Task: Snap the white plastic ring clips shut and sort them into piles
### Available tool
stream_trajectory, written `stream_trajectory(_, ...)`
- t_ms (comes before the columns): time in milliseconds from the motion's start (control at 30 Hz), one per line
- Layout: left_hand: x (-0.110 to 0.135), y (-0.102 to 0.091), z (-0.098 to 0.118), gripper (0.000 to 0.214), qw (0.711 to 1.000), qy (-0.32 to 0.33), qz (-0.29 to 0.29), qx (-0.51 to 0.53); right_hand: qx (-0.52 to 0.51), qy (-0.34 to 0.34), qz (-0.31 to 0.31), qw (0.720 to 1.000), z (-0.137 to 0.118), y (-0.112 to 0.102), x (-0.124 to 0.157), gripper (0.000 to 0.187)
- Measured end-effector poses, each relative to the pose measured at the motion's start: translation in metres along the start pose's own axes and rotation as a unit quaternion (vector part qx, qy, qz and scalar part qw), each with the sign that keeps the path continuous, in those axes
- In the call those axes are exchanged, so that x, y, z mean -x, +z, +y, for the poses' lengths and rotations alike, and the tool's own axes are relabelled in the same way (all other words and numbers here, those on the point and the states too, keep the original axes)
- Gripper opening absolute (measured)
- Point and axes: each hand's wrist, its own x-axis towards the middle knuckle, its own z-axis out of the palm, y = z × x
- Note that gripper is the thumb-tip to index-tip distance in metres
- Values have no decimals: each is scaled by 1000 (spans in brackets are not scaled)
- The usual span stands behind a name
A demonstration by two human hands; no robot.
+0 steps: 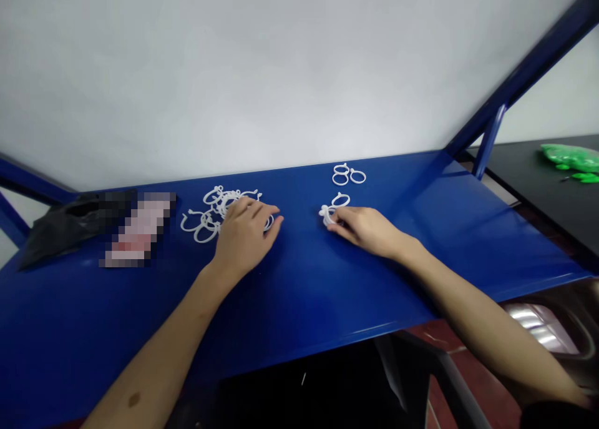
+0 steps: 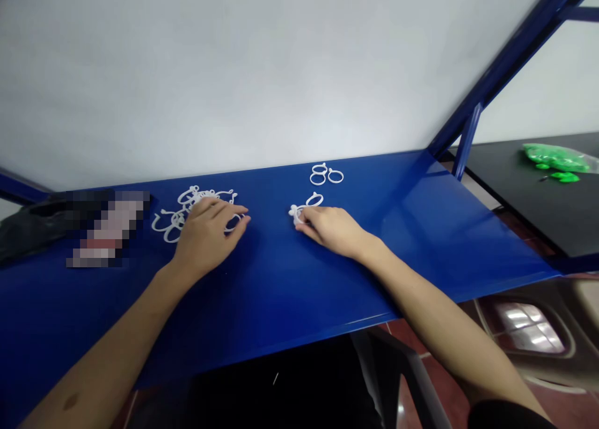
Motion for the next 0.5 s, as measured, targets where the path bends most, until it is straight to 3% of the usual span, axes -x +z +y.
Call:
stream_trajectory(100, 3, 4, 18, 21, 994, 78, -25, 69, -19, -57, -9, 998, -13, 11, 1, 28)
stream_trajectory(233, 5, 6, 33, 26, 987, 118, -34, 103, -17, -85, 12, 996, -22, 20, 1, 33)
stream_trajectory(367, 6, 6, 38, 19, 984, 156, -14, 90, -12, -91, 24, 996, -21, 25, 0, 36)
stream_trajectory(500, 6, 9, 34, 17, 977, 178, -54, 100, -15, -131, 23, 991, -23, 27, 1, 36)
